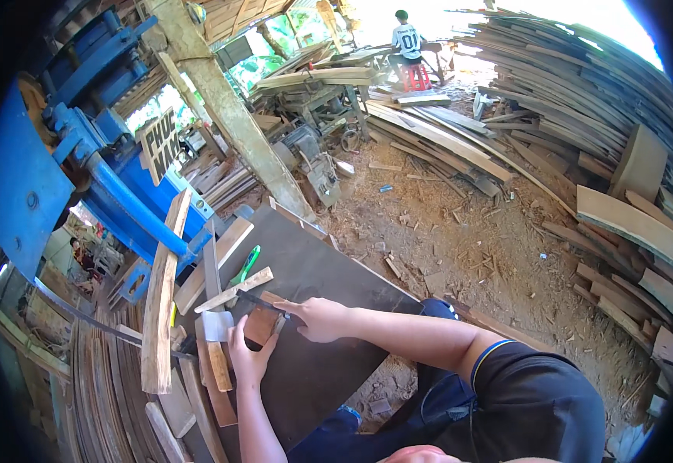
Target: The person uses a chisel and a wooden mallet to carve and shape small rectangular blocks of wood on a workbench. They repeatedly strike the chisel to remove material, then inspect the pieces and fit them together to check alignment.
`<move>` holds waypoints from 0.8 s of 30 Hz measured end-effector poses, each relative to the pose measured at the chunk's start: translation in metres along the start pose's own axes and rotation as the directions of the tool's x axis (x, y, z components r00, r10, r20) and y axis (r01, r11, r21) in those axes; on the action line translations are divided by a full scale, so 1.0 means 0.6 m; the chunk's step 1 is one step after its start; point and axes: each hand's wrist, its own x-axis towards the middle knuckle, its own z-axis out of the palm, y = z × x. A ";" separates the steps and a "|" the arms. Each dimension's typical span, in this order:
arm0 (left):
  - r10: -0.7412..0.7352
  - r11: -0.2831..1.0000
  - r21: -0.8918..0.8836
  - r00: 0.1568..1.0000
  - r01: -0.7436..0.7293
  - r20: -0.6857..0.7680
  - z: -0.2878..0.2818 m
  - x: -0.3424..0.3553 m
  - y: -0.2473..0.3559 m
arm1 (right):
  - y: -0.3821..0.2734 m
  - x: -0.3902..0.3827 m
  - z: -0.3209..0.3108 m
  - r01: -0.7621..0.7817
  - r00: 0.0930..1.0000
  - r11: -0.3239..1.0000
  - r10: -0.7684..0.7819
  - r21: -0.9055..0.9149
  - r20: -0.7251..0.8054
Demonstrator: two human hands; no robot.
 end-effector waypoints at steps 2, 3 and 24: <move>0.000 1.000 -0.004 1.000 0.000 0.007 -0.005 -0.004 0.000 | -0.008 -0.003 -0.004 -0.003 1.000 1.000 0.003 -0.011 0.007; 0.000 1.000 -0.005 1.000 0.000 0.004 -0.008 -0.004 -0.002 | -0.007 -0.002 -0.003 0.002 1.000 1.000 -0.002 -0.001 0.005; -0.010 1.000 -0.005 1.000 0.010 0.027 -0.015 0.000 0.010 | 0.012 0.012 0.014 0.024 0.999 0.999 -0.023 0.045 -0.033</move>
